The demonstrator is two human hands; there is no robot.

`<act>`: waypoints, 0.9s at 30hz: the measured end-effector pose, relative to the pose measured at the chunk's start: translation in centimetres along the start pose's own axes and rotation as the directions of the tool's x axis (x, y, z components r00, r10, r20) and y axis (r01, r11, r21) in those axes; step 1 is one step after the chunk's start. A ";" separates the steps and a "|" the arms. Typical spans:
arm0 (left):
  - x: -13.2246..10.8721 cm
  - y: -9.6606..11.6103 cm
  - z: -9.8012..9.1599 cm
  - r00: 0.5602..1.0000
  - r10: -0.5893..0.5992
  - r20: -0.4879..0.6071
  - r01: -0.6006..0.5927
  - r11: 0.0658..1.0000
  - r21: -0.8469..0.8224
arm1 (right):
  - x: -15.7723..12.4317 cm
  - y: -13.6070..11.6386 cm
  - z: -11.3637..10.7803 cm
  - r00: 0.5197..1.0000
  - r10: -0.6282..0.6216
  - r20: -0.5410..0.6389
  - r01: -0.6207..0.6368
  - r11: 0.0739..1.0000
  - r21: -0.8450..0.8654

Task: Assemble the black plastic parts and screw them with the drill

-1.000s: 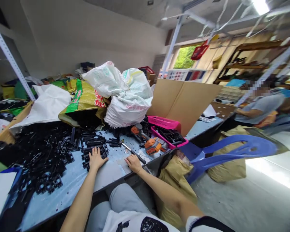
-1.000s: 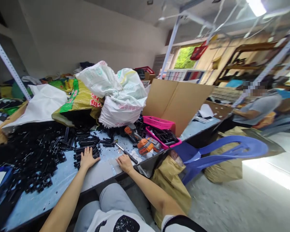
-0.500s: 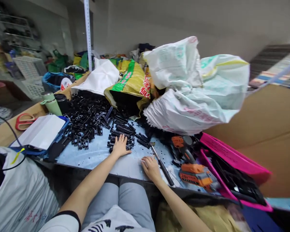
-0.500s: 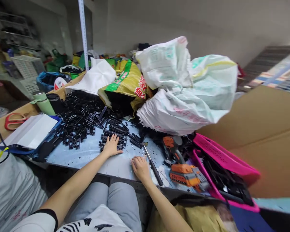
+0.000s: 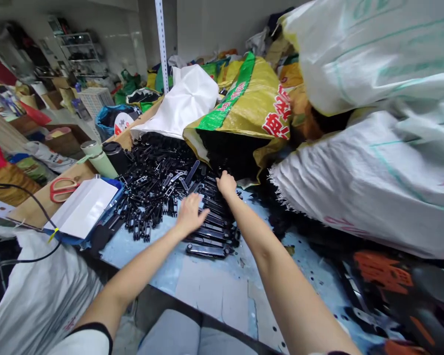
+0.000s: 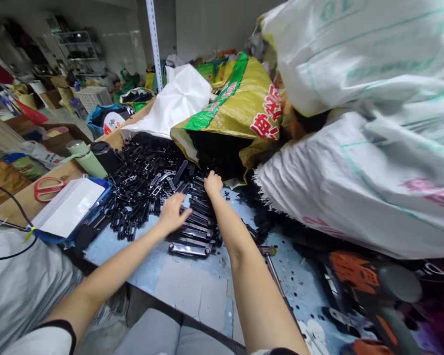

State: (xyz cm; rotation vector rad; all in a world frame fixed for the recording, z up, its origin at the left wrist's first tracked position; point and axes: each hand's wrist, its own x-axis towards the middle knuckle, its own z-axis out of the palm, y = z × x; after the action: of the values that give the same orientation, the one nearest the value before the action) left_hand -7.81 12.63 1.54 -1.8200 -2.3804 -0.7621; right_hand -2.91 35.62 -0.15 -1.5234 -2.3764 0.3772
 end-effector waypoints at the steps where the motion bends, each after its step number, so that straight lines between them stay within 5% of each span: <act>1: 1.8 -1.8 -0.5 0.997 -0.074 -0.028 0.075 0.996 0.038 | 0.3 0.2 0.1 1.000 0.015 0.018 -0.015 1.000 0.010; 5: 7.6 -8.0 -1.8 0.916 -0.378 -0.134 0.400 0.885 0.239 | -0.5 2.2 -0.8 0.993 0.035 0.109 -0.052 0.987 0.150; 9: 10.0 -10.5 -1.4 0.959 -0.283 -0.026 0.279 0.919 0.280 | -5.7 5.3 -2.8 0.983 -0.028 0.179 -0.064 0.873 0.484; 13: 9.7 -9.4 -1.9 0.971 -0.230 -0.068 0.238 0.959 0.154 | -15.6 7.9 -5.6 0.949 -0.260 0.180 0.069 0.726 0.684; 17: 3.9 -5.7 -3.8 0.958 -0.251 -0.139 0.229 0.961 -0.156 | -26.9 10.3 -8.3 0.832 -0.490 0.258 0.303 0.793 0.529; 20: -4.0 -1.9 -4.9 0.989 -0.138 0.051 0.147 0.903 -0.404 | -32.6 11.9 -9.1 0.764 -0.548 0.340 0.450 0.831 0.328; 23: -11.4 1.2 -4.7 0.973 0.005 0.233 0.122 0.841 -0.527 | -34.8 11.7 -8.5 0.812 -0.484 0.327 0.486 0.870 0.080; 27: -16.1 3.3 -3.6 0.953 -0.099 0.286 0.252 0.784 -0.567 | -34.4 8.3 -6.3 0.823 -0.521 0.228 0.510 0.853 0.111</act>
State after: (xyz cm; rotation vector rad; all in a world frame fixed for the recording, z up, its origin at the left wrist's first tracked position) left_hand -0.77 -2.66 0.55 -1.9936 -2.7063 -1.5601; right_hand 20.09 7.96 -0.95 -0.7834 -2.8245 0.5094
